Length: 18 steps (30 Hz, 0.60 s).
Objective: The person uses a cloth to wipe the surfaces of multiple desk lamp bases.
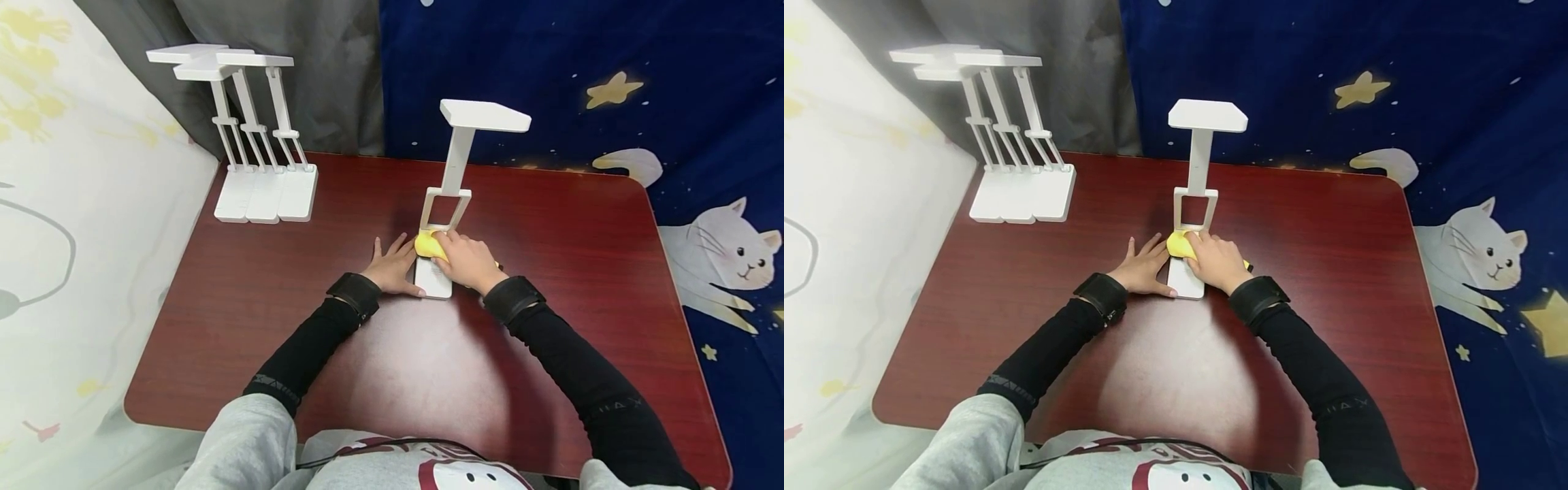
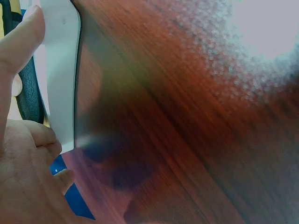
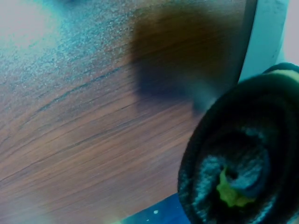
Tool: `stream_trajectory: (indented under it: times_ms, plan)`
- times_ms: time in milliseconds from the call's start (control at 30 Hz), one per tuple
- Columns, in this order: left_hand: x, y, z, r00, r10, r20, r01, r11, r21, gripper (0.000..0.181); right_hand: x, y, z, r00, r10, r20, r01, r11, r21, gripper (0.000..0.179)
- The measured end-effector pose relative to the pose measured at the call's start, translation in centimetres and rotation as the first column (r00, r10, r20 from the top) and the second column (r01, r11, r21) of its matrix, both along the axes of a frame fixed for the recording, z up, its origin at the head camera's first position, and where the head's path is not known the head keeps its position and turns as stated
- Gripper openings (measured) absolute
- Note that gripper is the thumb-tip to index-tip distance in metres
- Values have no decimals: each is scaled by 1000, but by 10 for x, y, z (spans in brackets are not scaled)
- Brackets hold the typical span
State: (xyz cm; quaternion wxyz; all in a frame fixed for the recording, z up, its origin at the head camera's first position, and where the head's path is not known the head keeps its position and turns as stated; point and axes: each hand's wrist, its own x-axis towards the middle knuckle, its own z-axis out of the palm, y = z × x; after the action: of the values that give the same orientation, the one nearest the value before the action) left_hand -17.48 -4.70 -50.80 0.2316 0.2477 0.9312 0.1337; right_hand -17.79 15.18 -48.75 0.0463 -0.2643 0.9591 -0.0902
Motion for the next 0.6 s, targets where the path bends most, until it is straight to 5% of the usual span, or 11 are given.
stream_trajectory:
  times_ms: [600]
  plan:
    - [-1,0,-3,1000,-15,-26,15,1000,-13,112,21,6,2,991,134,-16,-135,989,-55,45]
